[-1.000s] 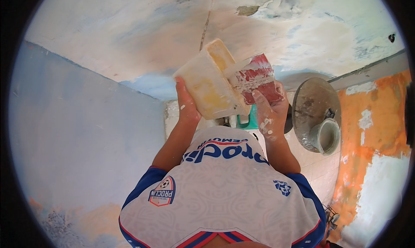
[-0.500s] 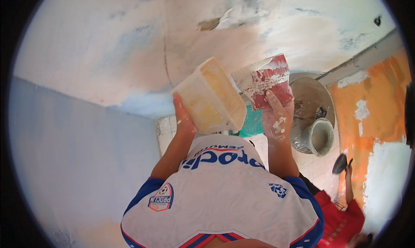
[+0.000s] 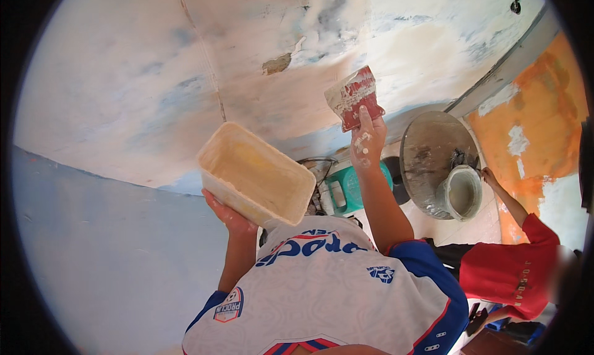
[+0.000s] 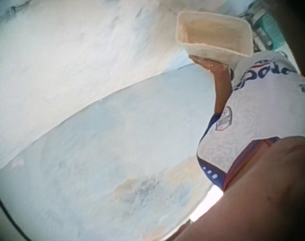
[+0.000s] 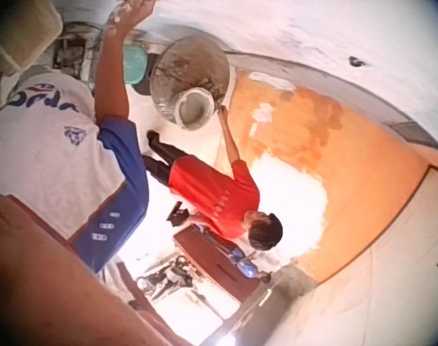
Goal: The person applies a plaster compound to a wall using a putty knife, frequently reloading the tool from a plastic container held in the other hand.
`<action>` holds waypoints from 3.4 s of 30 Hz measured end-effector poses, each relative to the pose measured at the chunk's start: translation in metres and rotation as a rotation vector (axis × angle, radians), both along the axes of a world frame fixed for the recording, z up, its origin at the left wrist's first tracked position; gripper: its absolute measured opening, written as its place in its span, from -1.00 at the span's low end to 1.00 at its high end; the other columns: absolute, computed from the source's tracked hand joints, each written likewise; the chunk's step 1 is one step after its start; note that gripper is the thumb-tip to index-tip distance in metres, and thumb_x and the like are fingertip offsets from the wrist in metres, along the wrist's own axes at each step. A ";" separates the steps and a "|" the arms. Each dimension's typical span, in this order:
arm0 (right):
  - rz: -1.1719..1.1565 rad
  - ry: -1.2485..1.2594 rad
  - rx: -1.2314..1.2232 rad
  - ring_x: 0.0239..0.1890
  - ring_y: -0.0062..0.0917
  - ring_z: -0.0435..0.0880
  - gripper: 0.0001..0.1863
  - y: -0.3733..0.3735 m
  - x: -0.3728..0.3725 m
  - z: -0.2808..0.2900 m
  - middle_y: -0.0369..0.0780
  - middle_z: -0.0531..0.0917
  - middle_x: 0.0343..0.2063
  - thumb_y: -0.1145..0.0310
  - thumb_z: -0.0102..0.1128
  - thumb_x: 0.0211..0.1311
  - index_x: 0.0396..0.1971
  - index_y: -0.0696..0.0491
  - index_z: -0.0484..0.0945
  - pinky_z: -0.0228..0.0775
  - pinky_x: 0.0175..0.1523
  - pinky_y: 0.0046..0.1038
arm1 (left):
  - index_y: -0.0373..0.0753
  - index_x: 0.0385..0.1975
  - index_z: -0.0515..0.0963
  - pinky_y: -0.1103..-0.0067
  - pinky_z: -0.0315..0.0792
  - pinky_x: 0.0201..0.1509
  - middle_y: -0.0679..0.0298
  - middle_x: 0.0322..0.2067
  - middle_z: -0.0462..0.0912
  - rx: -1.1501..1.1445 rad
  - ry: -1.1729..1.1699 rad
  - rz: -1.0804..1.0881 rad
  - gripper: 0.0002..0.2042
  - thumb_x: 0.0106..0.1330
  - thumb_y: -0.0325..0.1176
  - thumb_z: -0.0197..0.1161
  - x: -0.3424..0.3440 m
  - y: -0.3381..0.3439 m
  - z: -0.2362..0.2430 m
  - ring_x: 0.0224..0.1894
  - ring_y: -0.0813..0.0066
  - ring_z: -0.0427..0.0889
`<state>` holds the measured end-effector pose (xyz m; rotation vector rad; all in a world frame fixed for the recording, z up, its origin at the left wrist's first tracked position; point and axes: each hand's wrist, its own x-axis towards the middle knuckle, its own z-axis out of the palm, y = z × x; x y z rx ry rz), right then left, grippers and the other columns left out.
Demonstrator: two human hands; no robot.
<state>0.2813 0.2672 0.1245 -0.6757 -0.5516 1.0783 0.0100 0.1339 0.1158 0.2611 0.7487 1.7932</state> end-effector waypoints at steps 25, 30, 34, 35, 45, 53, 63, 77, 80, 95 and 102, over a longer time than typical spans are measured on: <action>-0.742 -1.407 0.211 0.40 -0.02 0.44 -0.36 0.036 -0.107 -0.055 0.04 0.53 0.29 0.73 -0.05 0.18 0.33 0.17 0.47 0.32 0.45 -0.15 | 0.03 0.50 0.15 0.22 0.30 0.49 0.27 0.46 0.23 -0.059 0.089 -0.096 -0.24 0.49 0.42 -0.29 -0.168 -0.060 -0.019 0.46 0.18 0.28; -0.806 -1.357 0.005 0.35 0.01 0.47 -0.34 0.082 -0.074 0.002 0.07 0.52 0.29 0.68 0.04 0.20 0.36 0.10 0.44 0.39 0.37 -0.14 | 0.03 0.51 0.16 0.22 0.28 0.50 0.27 0.46 0.24 -0.094 0.051 -0.136 -0.23 0.49 0.43 -0.31 -0.175 -0.059 -0.022 0.46 0.17 0.27; -0.815 -1.397 0.112 0.30 0.07 0.49 -0.29 0.086 -0.114 -0.048 0.02 0.56 0.25 0.64 0.12 0.16 0.39 0.00 0.44 0.43 0.29 -0.07 | 0.04 0.52 0.15 0.22 0.27 0.51 0.27 0.47 0.22 -0.066 0.048 -0.165 -0.23 0.49 0.43 -0.31 -0.174 -0.055 -0.023 0.48 0.18 0.25; -0.802 -1.437 0.172 0.33 0.06 0.47 -0.29 0.074 -0.122 -0.068 0.01 0.55 0.28 0.67 0.10 0.15 0.38 0.00 0.44 0.41 0.33 -0.08 | 0.04 0.52 0.14 0.22 0.27 0.51 0.27 0.47 0.22 -0.061 0.054 -0.163 -0.23 0.49 0.43 -0.31 -0.174 -0.056 -0.021 0.48 0.18 0.25; -0.934 -1.311 0.173 0.29 -0.01 0.53 -0.28 0.067 -0.069 0.028 0.10 0.58 0.22 0.72 -0.02 0.11 0.36 0.06 0.48 0.38 0.34 -0.21 | 0.07 0.54 0.11 0.17 0.25 0.51 0.27 0.49 0.19 -0.178 0.031 -0.153 -0.20 0.45 0.47 -0.27 -0.193 -0.070 -0.023 0.49 0.13 0.23; -0.546 -1.354 0.049 0.43 -0.05 0.40 -0.42 0.024 -0.137 -0.082 -0.05 0.57 0.28 0.73 0.05 0.21 0.24 0.03 0.60 0.28 0.45 -0.25 | 0.08 0.54 0.11 0.15 0.26 0.51 0.27 0.49 0.18 -0.166 0.072 -0.121 -0.20 0.45 0.46 -0.24 -0.191 -0.066 -0.016 0.49 0.12 0.23; -0.731 -1.266 0.043 0.40 -0.12 0.46 -0.51 0.072 -0.111 -0.037 0.05 0.58 0.23 0.65 0.06 0.31 0.22 0.05 0.61 0.35 0.39 -0.26 | 0.08 0.53 0.12 0.18 0.22 0.54 0.29 0.49 0.17 -0.148 0.068 -0.173 -0.21 0.45 0.46 -0.26 -0.199 -0.069 -0.027 0.49 0.15 0.22; -0.633 -1.259 -0.002 0.38 -0.03 0.46 -0.45 0.064 -0.128 -0.033 0.09 0.60 0.18 0.67 0.07 0.24 0.25 0.06 0.59 0.42 0.31 -0.30 | 0.03 0.52 0.12 0.25 0.23 0.53 0.27 0.47 0.19 -0.129 0.110 -0.152 -0.21 0.48 0.44 -0.37 -0.189 -0.062 -0.011 0.48 0.20 0.24; -0.559 -1.355 0.091 0.39 -0.12 0.47 -0.36 0.030 -0.149 -0.101 0.04 0.58 0.23 0.72 0.05 0.16 0.28 0.02 0.57 0.44 0.29 -0.30 | 0.03 0.52 0.12 0.25 0.24 0.53 0.27 0.48 0.19 -0.185 0.087 -0.141 -0.21 0.48 0.45 -0.37 -0.189 -0.062 -0.007 0.48 0.19 0.24; -0.527 -1.308 0.073 0.32 -0.09 0.54 -0.52 0.025 -0.163 -0.107 -0.03 0.63 0.19 0.61 0.10 0.35 0.24 -0.02 0.60 0.43 0.33 -0.28 | 0.05 0.51 0.15 0.23 0.25 0.52 0.28 0.47 0.19 -0.146 0.136 -0.168 -0.26 0.50 0.40 -0.30 -0.187 -0.058 -0.001 0.49 0.21 0.22; -0.878 -1.163 -0.013 0.30 -0.26 0.61 -0.61 0.043 -0.060 0.014 -0.01 0.63 0.22 0.34 -0.07 0.62 0.27 0.14 0.55 0.44 0.30 -0.38 | 0.03 0.50 0.17 0.21 0.26 0.51 0.26 0.46 0.22 -0.124 0.016 -0.129 -0.23 0.47 0.43 -0.23 -0.196 -0.064 -0.029 0.46 0.17 0.26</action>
